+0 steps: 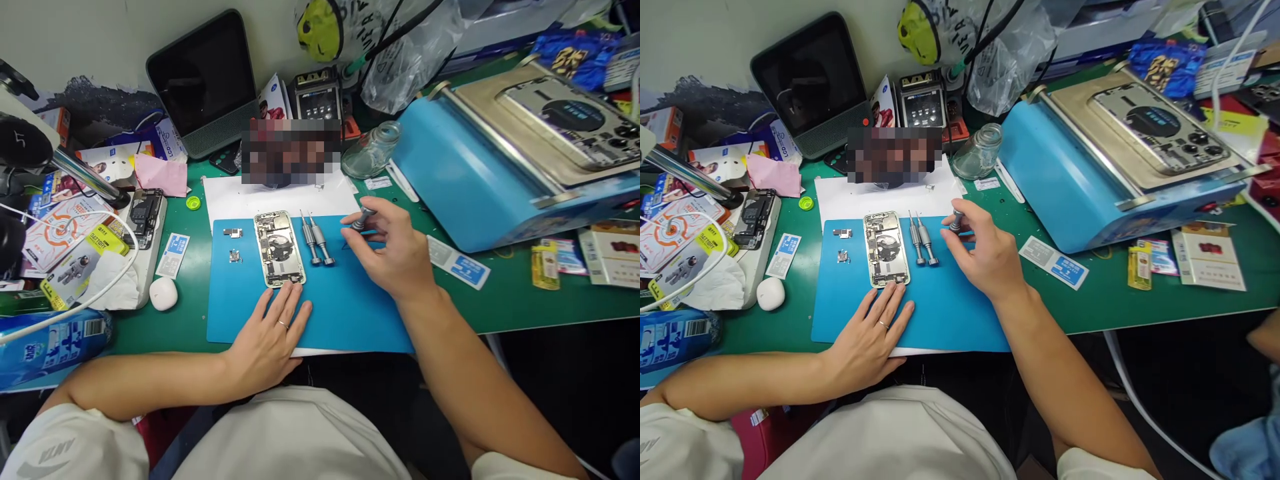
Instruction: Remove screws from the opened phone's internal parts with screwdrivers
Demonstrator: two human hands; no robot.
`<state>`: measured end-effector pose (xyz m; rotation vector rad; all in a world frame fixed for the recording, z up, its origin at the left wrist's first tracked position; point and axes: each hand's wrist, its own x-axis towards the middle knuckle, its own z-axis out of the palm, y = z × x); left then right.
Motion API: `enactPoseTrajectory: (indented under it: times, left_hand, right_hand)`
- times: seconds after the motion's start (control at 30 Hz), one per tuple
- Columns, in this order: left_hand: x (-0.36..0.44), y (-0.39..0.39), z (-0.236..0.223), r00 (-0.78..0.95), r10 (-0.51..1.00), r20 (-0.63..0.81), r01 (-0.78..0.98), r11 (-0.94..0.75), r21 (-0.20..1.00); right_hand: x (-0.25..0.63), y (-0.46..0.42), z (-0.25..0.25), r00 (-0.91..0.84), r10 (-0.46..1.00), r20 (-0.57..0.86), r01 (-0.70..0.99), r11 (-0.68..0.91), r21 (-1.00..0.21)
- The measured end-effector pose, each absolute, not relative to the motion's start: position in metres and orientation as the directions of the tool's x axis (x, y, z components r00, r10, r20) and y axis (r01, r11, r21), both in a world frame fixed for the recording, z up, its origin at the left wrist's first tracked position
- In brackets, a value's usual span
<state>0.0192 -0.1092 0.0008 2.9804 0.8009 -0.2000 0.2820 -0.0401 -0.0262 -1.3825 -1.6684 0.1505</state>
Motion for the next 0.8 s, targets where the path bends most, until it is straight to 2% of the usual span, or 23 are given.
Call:
enactPoseTrajectory:
  times: [0.17, 0.4, 0.5, 0.63, 0.73, 0.8]
  left_hand:
    - [0.017, -0.111, 0.004, 0.847, 0.507, -0.161, 0.515, -0.857, 0.007]
    - [0.000, -0.115, 0.001, 0.859, 0.499, -0.114, 0.503, -0.865, 0.002]
    - [-0.002, -0.115, -0.002, 0.858, 0.508, -0.069, 0.510, -0.860, 0.016]
    - [-0.001, -0.115, -0.005, 0.863, 0.504, -0.039, 0.505, -0.863, 0.009]
    - [-0.001, -0.115, -0.006, 0.864, 0.502, -0.040, 0.502, -0.865, -0.015]
    - [-0.001, -0.115, -0.007, 0.871, 0.490, -0.045, 0.489, -0.872, -0.022]
  right_hand:
    - [0.281, -0.037, -0.032, 0.125, 0.780, 0.613, 0.595, 0.436, -0.675]
    - [0.258, -0.053, -0.005, 0.006, 0.764, 0.645, 0.401, 0.589, -0.702]
    - [0.236, -0.056, 0.004, -0.141, 0.724, 0.676, 0.319, 0.679, -0.661]
    - [0.217, -0.047, -0.003, -0.343, 0.583, 0.736, 0.289, 0.811, -0.508]
    - [0.213, -0.041, -0.014, -0.380, 0.495, 0.781, 0.291, 0.866, -0.407]
    - [0.213, -0.041, -0.019, -0.375, 0.500, 0.780, 0.298, 0.862, -0.409]
